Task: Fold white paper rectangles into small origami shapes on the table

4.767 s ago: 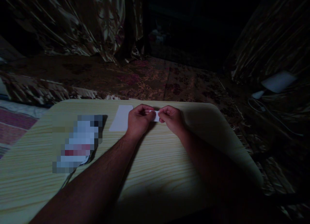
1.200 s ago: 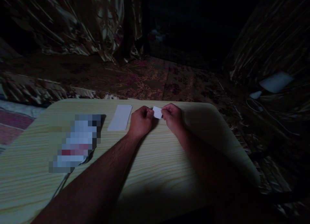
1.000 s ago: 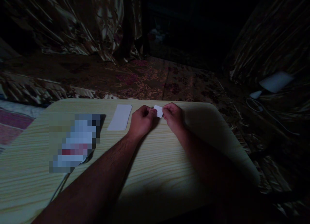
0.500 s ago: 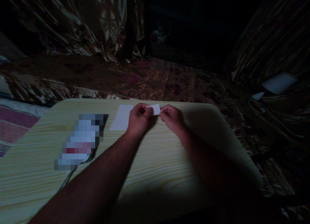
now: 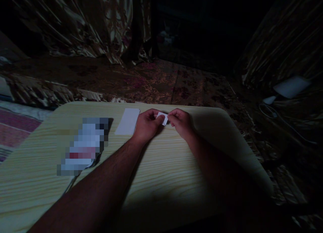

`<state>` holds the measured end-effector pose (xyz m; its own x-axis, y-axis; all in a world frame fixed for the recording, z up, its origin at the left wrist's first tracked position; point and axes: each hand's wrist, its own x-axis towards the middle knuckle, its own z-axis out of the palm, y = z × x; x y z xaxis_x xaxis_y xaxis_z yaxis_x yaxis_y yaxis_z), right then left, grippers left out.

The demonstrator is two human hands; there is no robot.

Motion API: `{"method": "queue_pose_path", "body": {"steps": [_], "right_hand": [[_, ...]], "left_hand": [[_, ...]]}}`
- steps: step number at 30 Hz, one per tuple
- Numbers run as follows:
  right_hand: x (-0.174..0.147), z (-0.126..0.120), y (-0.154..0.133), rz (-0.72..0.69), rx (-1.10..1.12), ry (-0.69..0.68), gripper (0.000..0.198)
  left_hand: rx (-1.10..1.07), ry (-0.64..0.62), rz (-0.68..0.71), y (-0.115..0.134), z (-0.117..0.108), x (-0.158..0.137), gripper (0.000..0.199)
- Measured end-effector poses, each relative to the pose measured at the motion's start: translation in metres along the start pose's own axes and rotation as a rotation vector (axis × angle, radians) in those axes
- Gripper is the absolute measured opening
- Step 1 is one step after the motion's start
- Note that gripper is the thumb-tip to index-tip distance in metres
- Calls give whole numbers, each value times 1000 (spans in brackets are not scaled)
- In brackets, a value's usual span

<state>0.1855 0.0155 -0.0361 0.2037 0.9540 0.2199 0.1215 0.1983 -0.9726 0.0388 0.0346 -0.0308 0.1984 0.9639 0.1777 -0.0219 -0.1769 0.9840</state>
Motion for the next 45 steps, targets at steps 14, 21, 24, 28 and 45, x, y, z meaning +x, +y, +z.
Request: {"method": "queue_pose_path", "body": {"steps": [14, 21, 24, 28, 45], "right_hand": [[1, 1, 0, 49, 22, -16, 8], [0, 0, 0, 82, 25, -37, 7], [0, 0, 2, 87, 31, -20, 7], [1, 0, 2, 106, 33, -16, 6], [2, -2, 1, 92, 64, 13, 12]], "left_hand": [[-9, 74, 41, 1, 1, 1, 39], [0, 46, 71, 2, 1, 0, 37], [2, 31, 84, 2, 1, 0, 35], [-5, 15, 79, 1, 0, 0, 34], [5, -77, 22, 0, 1, -2, 31]]}}
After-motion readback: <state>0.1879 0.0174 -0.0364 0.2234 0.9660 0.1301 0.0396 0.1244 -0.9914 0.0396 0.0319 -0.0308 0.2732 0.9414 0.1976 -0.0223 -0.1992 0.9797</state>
